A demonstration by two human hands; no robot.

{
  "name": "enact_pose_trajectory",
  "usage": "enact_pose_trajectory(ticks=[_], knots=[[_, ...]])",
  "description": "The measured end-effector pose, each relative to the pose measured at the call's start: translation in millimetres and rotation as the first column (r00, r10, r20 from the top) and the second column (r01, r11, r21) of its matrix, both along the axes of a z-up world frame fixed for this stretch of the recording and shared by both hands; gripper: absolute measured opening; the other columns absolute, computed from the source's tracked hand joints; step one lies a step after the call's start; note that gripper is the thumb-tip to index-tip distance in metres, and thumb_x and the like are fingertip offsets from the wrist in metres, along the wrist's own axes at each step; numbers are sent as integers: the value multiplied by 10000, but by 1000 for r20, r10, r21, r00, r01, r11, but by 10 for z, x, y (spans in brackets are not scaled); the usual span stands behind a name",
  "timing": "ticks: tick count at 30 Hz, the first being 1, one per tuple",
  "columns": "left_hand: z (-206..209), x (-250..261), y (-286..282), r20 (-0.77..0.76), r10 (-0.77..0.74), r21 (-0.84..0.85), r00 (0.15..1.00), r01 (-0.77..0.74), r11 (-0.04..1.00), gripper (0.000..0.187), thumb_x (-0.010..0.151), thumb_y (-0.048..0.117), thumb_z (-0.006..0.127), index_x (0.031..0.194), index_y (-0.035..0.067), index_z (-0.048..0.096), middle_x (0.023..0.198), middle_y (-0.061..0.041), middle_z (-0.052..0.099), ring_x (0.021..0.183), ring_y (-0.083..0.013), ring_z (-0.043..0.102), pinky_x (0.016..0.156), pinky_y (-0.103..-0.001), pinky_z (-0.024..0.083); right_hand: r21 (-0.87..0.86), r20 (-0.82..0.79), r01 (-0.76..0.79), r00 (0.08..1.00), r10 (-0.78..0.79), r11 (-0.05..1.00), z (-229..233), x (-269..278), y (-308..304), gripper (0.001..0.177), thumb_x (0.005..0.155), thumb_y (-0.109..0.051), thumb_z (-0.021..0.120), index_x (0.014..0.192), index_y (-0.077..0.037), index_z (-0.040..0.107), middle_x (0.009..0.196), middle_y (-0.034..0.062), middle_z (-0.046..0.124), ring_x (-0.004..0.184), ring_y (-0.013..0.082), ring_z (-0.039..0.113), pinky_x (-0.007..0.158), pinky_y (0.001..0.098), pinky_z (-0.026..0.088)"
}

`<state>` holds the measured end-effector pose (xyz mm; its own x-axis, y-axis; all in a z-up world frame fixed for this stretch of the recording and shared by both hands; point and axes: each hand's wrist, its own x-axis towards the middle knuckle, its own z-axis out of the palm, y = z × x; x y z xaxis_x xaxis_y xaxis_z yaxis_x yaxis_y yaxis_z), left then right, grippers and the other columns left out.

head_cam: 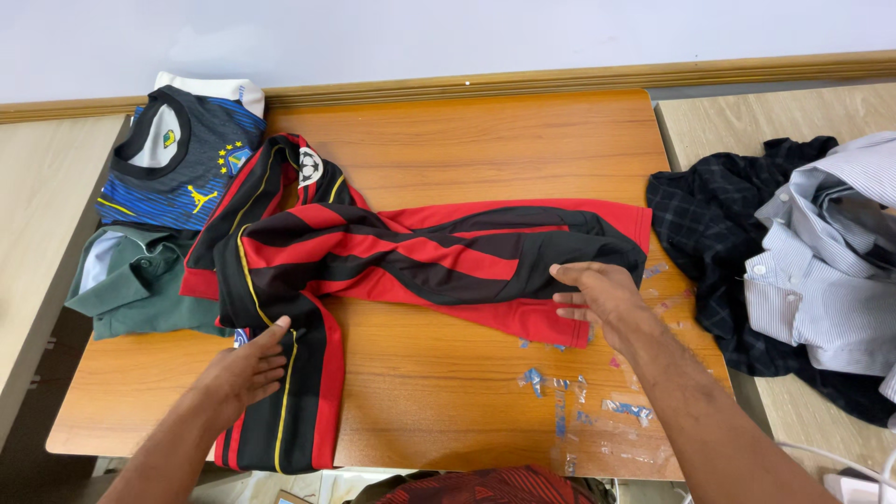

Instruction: The person folds a blue and black patterned t-shirt on a wooden table, then folds a red and black striped long-sleeved shirt. The person smooths the fabric, folds sleeves and sides, and stacks the finished items.

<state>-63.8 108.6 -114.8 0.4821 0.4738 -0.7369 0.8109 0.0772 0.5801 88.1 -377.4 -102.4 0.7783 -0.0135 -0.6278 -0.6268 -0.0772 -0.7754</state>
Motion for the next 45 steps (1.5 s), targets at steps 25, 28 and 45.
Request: enact_pose_trajectory(ticks=[25,28,45], knots=[[-182,104,120,-151,18,671,988,89,736,1001,693,409,971,1403,-86,469,1383,-298,482,1181,-428,567,941,-477,499,-88,163,326,937,-310,941,-138,-6,-566,372,877,-82,773,1187,58,623,965,105,687,677,157,653,624,360,607],[-195,52,161,-108,-282,515,953,297,804,959,708,381,919,1434,-89,503,1293,-256,668,1165,-324,659,1005,-420,505,-132,174,402,909,-378,906,-58,-4,-588,301,918,-113,794,1092,35,598,933,96,637,686,154,583,618,371,578],[-25,232,-238,103,-343,188,934,320,928,560,839,380,680,1313,83,687,1247,-74,722,1177,-212,619,983,-430,438,71,109,214,969,-221,974,372,68,-605,262,925,-211,740,1119,-77,625,1074,84,677,967,214,661,904,402,546]])
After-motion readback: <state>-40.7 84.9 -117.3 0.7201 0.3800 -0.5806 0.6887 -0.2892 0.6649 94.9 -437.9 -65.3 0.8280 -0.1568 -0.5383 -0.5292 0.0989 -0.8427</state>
